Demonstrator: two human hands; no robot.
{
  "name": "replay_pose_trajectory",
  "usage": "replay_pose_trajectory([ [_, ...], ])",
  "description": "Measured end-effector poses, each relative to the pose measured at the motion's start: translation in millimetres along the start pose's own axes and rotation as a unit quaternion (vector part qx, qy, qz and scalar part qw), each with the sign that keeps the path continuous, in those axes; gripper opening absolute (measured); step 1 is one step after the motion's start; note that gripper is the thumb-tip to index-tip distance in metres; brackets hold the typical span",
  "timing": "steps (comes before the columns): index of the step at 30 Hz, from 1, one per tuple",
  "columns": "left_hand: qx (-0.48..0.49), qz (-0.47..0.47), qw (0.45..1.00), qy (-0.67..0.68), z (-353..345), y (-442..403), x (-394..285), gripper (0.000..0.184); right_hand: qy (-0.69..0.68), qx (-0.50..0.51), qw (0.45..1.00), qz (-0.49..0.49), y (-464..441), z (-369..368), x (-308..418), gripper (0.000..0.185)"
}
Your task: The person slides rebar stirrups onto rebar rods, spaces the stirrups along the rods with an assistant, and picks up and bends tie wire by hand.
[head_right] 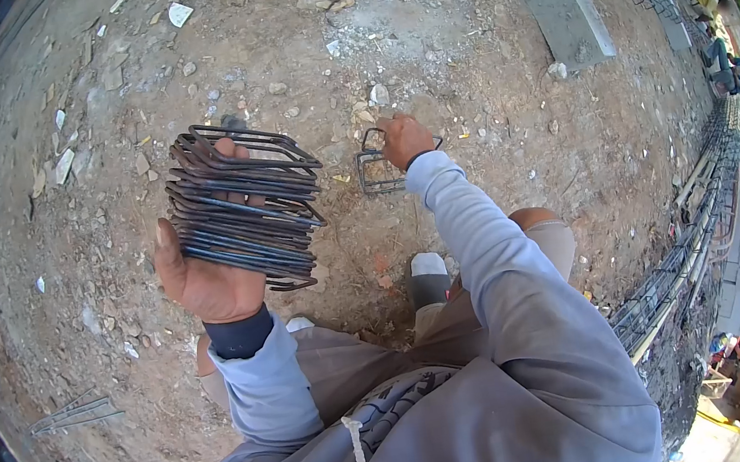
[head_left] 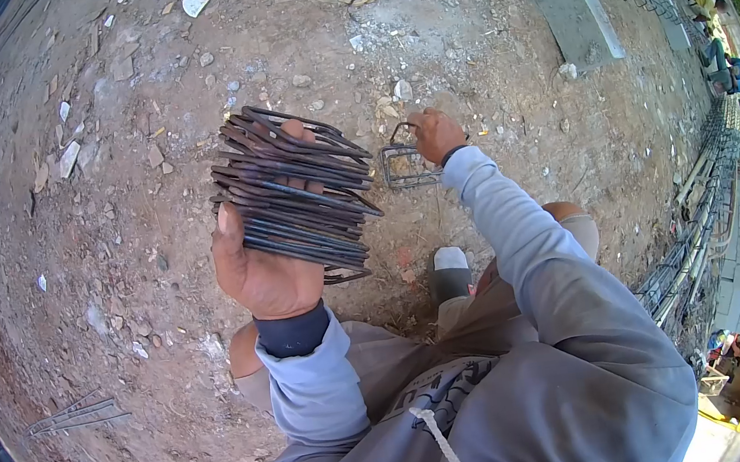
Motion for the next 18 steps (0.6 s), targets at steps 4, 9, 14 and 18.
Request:
replay_pose_trajectory([
  [4, -0.019, 0.008, 1.000, -0.014, -2.3, 1.5, 5.3, 0.065, 0.048, 0.195, 0.979, 0.016, 4.0, -37.6, -5.7, 0.017],
  [9, -0.028, 0.005, 0.999, -0.023, 2.4, 2.9, 5.1, 0.064, 0.086, 0.255, 0.958, 0.095, 26.9, -91.7, -20.9, 0.023],
  [14, -0.032, 0.007, 0.998, -0.051, 3.1, 4.2, 8.2, 0.063, 0.092, 0.208, 0.970, 0.085, 31.3, -95.6, -9.7, 0.022],
  [18, -0.046, 0.020, 0.997, -0.050, 3.4, 8.3, 15.8, 0.062, 0.102, 0.152, 0.982, 0.043, 31.2, -94.6, -6.9, 0.037],
])
Point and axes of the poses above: each hand's wrist, its own y-axis away from the middle knuckle, its own z-axis out of the back of the hand, x = y × z, the point moved 10 cm from there along -y, towards the middle knuckle, and after that the axes turned 4 degrees about -z, right-handed, at the moved point
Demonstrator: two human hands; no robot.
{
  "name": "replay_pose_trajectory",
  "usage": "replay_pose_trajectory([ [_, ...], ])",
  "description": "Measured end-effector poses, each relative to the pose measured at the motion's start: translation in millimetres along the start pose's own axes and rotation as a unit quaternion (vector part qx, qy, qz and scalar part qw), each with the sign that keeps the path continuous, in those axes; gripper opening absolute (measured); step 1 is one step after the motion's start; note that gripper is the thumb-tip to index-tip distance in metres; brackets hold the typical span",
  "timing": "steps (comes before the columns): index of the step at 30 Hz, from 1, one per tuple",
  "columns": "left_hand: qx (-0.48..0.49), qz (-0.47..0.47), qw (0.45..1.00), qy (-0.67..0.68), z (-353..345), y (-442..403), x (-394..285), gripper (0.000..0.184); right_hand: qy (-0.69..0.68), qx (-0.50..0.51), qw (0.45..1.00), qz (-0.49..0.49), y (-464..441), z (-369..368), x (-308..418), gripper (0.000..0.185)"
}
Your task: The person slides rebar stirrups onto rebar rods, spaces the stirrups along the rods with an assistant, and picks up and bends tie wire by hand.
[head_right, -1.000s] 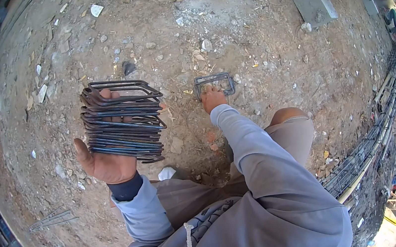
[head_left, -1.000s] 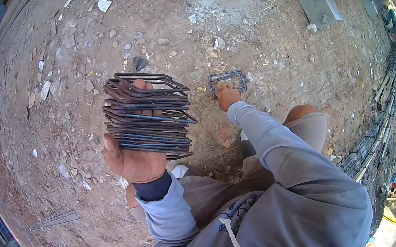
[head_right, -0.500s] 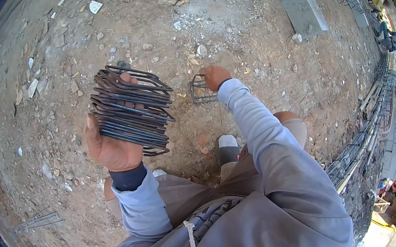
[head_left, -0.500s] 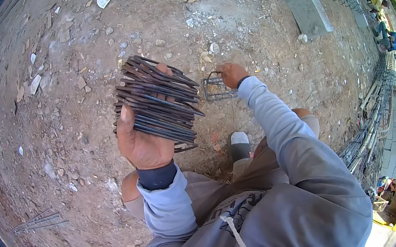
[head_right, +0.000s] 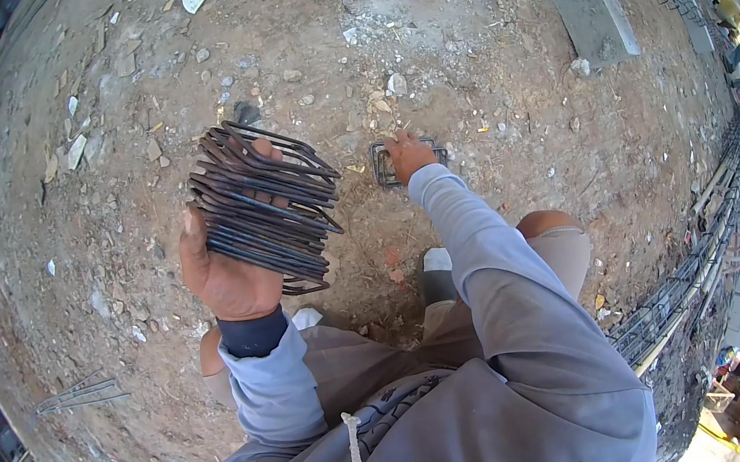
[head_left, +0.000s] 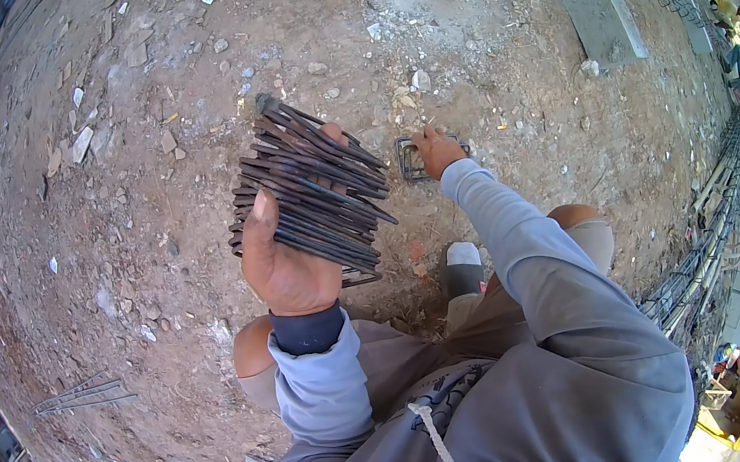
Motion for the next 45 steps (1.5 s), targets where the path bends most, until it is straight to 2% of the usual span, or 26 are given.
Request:
replay_pose_trajectory([
  [3, 0.002, -0.001, 1.000, -0.018, 5.3, -0.6, 1.9, 0.061, 0.041, 0.045, 0.996, -0.064, -5.2, -22.3, -17.8, 0.042],
  [6, -0.021, -0.002, 1.000, -0.019, 8.5, -0.4, 1.5, 0.060, 0.051, 0.054, 0.996, -0.054, -0.9, -13.8, -12.8, 0.043],
  [9, -0.027, -0.005, 0.999, -0.022, 12.2, -2.2, -2.7, 0.060, 0.062, 0.082, 0.995, 0.003, 6.5, 6.1, 7.7, 0.037],
  [15, 0.020, 0.001, 1.000, -0.020, 10.8, -3.9, -6.4, 0.065, 0.079, 0.204, 0.976, 0.008, 16.3, 25.3, 24.3, 0.023],
  [18, 0.035, 0.008, 0.999, -0.004, 8.4, -2.5, -5.8, 0.063, 0.022, 0.196, 0.980, 0.006, 12.3, 66.7, 32.9, 0.024],
  [21, 0.022, 0.008, 1.000, 0.002, 9.4, -1.1, -6.7, 0.059, -0.072, 0.079, 0.994, 0.022, 6.2, 141.6, 53.9, 0.020],
  [24, 0.003, 0.001, 1.000, 0.005, 8.6, -0.8, -8.0, 0.056, -0.169, -0.130, 0.969, 0.124, 29.7, 224.8, 92.6, 0.017],
  [25, -0.002, 0.000, 1.000, 0.007, 7.6, -1.1, -7.5, 0.055, -0.174, -0.147, 0.963, 0.144, 40.3, 245.8, 106.8, 0.017],
  [29, -0.009, 0.001, 1.000, 0.017, 11.2, 0.3, -4.6, 0.052, -0.205, -0.179, 0.934, 0.233, 79.1, 306.5, 158.9, 0.017],
  [31, -0.005, -0.005, 1.000, 0.001, 12.7, 4.0, -6.9, 0.052, -0.220, -0.182, 0.921, 0.265, 90.4, 312.8, 169.4, 0.019],
  [36, 0.009, -0.016, 0.998, 0.058, 14.3, 7.2, -12.0, 0.051, -0.254, -0.181, 0.891, 0.330, 110.5, 319.0, 177.5, 0.027],
  [42, 0.045, -0.010, 0.995, 0.083, -2.3, 7.2, -12.3, 0.052, -0.284, -0.214, 0.871, 0.338, 116.0, 330.6, 170.5, 0.042],
  [45, 0.051, 0.000, 0.993, 0.102, 1.9, 7.0, -7.8, 0.053, -0.276, -0.245, 0.870, 0.328, 120.3, 338.2, 169.5, 0.041],
])
Point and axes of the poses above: each hand's wrist, its own y-axis away from the middle knuckle, its own z-axis out of the back of the hand, x = y × z, the point moved 10 cm from there along -y, towards the middle knuckle, and after that the axes turned 4 degrees about -z, right-handed, at the moved point
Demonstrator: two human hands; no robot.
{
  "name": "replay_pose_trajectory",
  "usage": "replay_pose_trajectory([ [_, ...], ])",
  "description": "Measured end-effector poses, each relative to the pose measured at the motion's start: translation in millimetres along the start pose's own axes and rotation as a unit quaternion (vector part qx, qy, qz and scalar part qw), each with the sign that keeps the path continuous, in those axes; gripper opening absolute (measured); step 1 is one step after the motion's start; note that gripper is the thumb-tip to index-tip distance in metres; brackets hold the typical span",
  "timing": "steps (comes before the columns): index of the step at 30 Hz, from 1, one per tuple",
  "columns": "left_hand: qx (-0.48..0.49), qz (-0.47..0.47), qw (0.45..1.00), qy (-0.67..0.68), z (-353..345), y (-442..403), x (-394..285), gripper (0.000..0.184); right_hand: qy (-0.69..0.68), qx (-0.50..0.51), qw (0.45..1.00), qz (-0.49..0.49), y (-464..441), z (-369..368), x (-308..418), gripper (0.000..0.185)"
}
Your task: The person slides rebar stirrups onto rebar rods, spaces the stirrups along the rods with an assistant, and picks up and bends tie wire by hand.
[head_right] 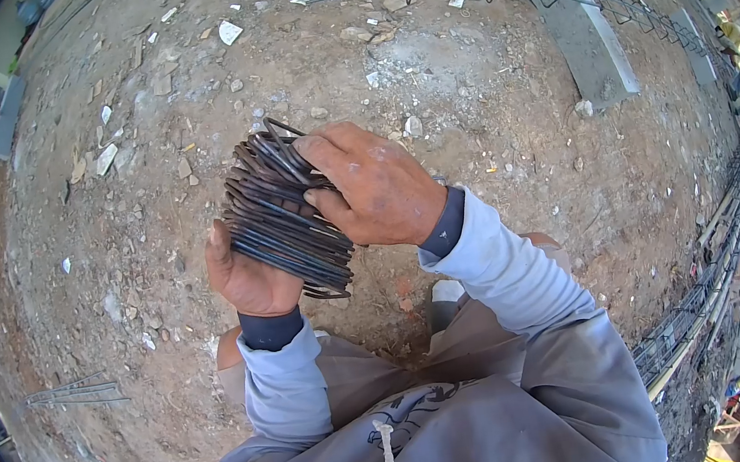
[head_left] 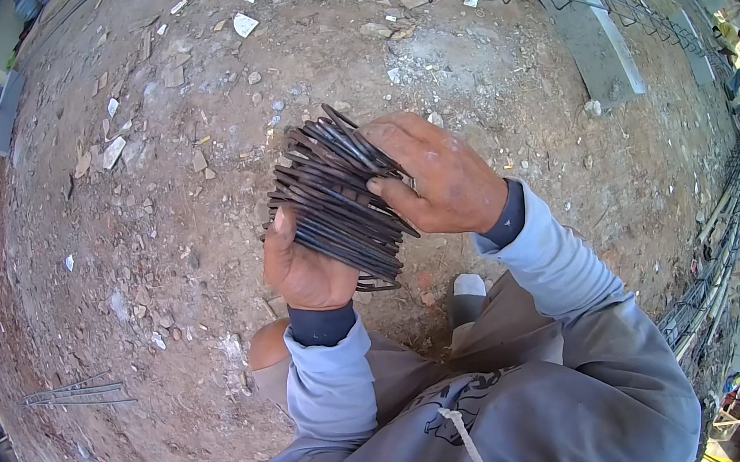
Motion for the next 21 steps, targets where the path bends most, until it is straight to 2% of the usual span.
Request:
replay_pose_trajectory([
  [6, 0.034, 0.010, 0.999, -0.018, -4.2, 1.8, 4.7, 0.058, -0.025, 0.037, 0.999, -0.018, 2.3, 4.8, -4.2, 0.039],
  [10, 0.068, 0.005, 0.997, -0.024, -14.6, 4.5, 2.1, 0.059, -0.039, -0.023, 0.999, -0.004, 1.2, 12.2, -6.0, 0.034],
  [12, 0.038, -0.002, 0.999, -0.017, -9.6, 5.3, 2.0, 0.059, -0.013, -0.044, 0.999, -0.021, 2.3, 8.5, -4.1, 0.030],
  [13, 0.019, -0.009, 0.999, -0.024, -10.3, 4.8, -0.2, 0.058, -0.011, -0.098, 0.995, -0.004, 5.6, 12.7, 0.9, 0.028],
  [17, -0.008, -0.011, 0.999, -0.035, -0.8, 6.0, -6.3, 0.056, -0.063, -0.156, 0.986, -0.017, 8.6, 7.3, -3.9, 0.029],
  [21, -0.016, 0.000, 1.000, -0.017, 11.2, 6.5, -2.6, 0.057, -0.075, -0.155, 0.984, -0.035, 5.0, 4.5, -9.6, 0.029],
])
Point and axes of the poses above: each hand's wrist, its own y-axis away from the middle knuckle, its own z-axis out of the back of the hand, x = y × z, the point moved 10 cm from there along -y, towards the middle knuckle, and after that the axes turned 4 degrees about -z, right-handed, at the moved point
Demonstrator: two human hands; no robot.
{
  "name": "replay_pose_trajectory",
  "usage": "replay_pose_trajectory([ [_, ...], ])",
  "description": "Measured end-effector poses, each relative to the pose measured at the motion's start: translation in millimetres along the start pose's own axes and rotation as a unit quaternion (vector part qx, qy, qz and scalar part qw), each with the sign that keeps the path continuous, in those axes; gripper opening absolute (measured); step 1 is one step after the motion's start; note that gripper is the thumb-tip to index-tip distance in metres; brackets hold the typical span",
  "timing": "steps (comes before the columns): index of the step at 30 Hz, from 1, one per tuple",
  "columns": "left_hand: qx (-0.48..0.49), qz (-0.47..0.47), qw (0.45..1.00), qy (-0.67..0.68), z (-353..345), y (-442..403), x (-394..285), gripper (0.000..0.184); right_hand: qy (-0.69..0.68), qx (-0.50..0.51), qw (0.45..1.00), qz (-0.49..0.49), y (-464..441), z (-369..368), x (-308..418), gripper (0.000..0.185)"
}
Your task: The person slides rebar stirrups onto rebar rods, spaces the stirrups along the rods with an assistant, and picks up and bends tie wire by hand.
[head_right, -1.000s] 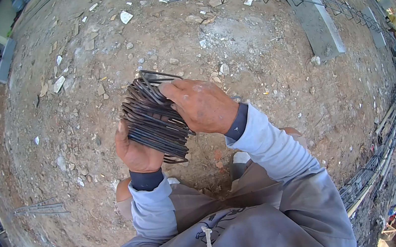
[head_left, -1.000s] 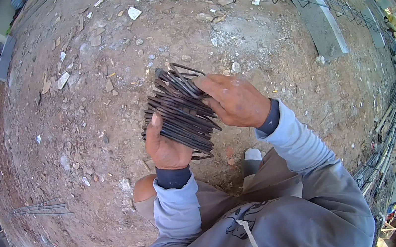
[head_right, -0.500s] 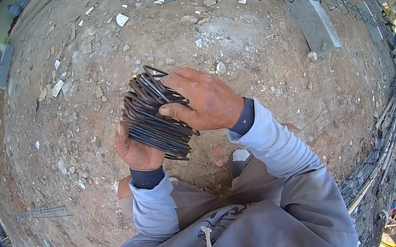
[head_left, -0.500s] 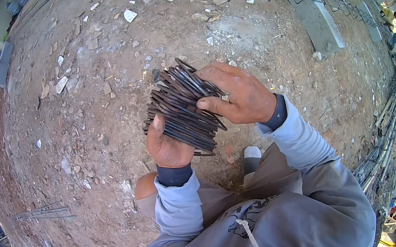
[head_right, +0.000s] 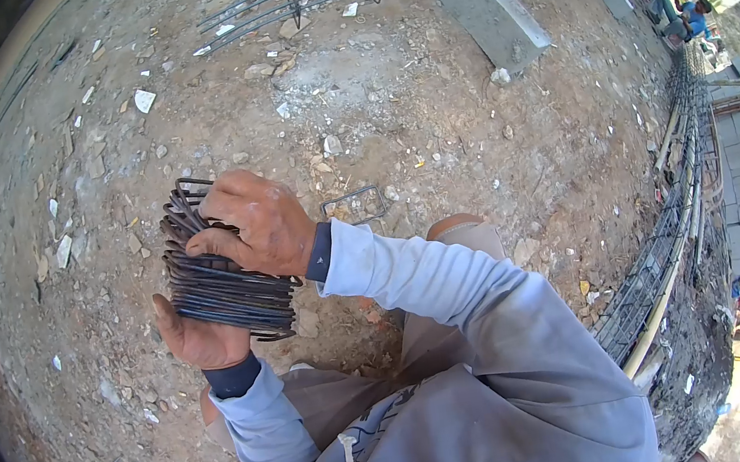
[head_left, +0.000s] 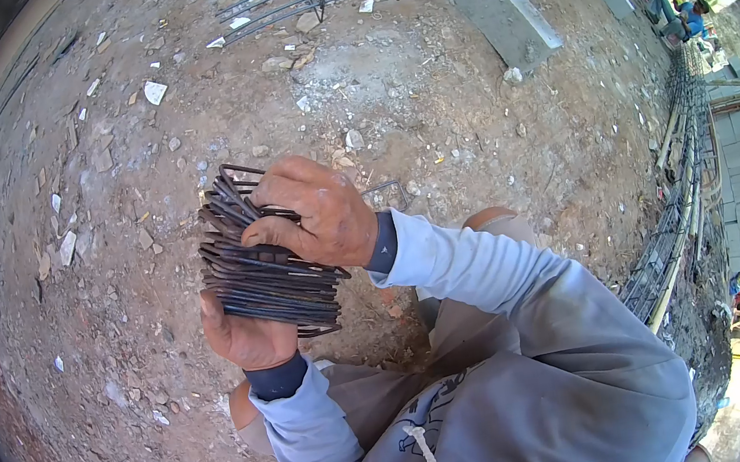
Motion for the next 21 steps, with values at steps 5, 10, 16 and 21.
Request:
replay_pose_trajectory([
  [5, 0.038, 0.031, 0.999, 0.010, -12.1, -1.8, 4.0, 0.062, -0.076, -0.002, 0.994, -0.073, 2.8, -6.7, -7.6, 0.032],
  [10, 0.044, 0.008, 0.999, -0.019, -0.1, -1.0, 1.6, 0.057, 0.067, 0.010, 0.997, 0.021, 3.4, -14.7, 2.2, 0.032],
  [16, 0.057, 0.029, 0.993, -0.100, 15.4, -8.3, -4.6, 0.057, 0.126, 0.078, 0.989, -0.014, 11.3, -25.3, -5.5, 0.046],
  [21, 0.062, 0.040, 0.996, -0.044, 4.7, -14.5, 0.8, 0.064, 0.048, 0.079, 0.995, -0.044, -1.4, -18.4, -17.5, 0.047],
])
Point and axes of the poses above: each hand's wrist, its own y-axis away from the middle knuckle, its own z-axis out of the back of the hand, x = y × z, the point moved 10 cm from there along -y, towards the middle knuckle, and after that the axes turned 4 degrees about -z, right-handed, at the moved point
